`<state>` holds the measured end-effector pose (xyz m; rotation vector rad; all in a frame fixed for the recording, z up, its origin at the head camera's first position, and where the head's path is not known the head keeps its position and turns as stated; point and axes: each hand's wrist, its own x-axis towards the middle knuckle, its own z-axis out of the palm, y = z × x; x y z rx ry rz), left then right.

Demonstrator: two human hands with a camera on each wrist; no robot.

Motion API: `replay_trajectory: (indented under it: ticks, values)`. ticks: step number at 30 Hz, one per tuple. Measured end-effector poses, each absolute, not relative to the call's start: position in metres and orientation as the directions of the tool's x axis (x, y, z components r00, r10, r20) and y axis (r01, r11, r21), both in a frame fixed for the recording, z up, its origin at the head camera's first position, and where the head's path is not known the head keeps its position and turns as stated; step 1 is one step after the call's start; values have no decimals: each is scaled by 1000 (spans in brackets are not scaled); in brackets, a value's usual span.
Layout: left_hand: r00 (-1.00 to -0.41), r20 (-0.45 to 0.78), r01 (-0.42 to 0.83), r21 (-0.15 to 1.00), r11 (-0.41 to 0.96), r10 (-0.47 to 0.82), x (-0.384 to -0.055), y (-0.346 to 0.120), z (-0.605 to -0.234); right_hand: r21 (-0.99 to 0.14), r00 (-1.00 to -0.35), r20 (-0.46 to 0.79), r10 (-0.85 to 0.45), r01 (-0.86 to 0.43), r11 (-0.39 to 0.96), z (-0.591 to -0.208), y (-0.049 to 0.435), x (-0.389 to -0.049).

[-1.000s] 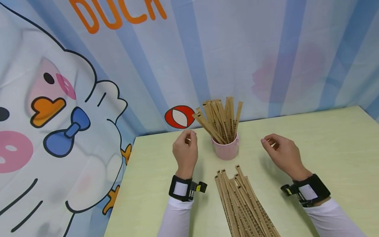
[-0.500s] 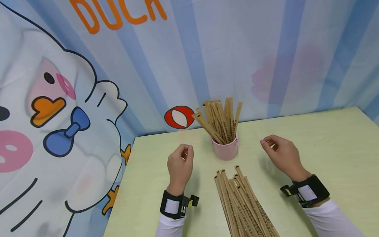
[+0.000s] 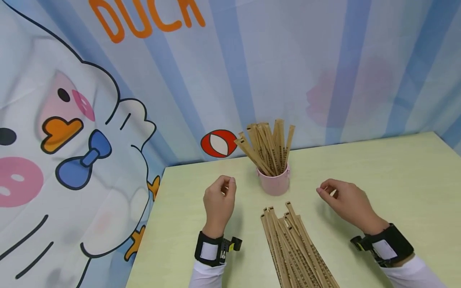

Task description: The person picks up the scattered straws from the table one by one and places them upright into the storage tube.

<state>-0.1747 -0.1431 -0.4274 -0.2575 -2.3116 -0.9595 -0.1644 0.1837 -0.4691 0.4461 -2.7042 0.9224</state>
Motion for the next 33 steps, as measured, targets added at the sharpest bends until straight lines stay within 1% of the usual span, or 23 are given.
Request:
replay_trajectory:
  ticks: [3, 6, 11, 15, 22, 33]
  values:
    - [-791, 609, 393, 575, 717, -55, -175, -144, -428, -538, -936, 217, -278, -352, 766, -475, 180, -157]
    - [-791, 609, 395, 576, 716, -53, -175, -144, -428, -528, -936, 118, -333, -343, 777, -483, 173, -151]
    - [-794, 606, 393, 571, 721, -47, -176, -143, -428, -513, -912, 38, -408, -368, 776, -495, 160, -142]
    - [-802, 595, 382, 572, 726, -47, -177, -144, -431, -515, -892, 12, -452, -393, 762, -503, 153, -138]
    - [-809, 585, 369, 581, 726, -56, -177, -144, -433, -517, -889, -21, -457, -381, 766, -505, 147, -134]
    - [-808, 587, 372, 575, 728, -52, -175, -144, -432, -498, -891, 14, -454, -400, 769, -505, 144, -131]
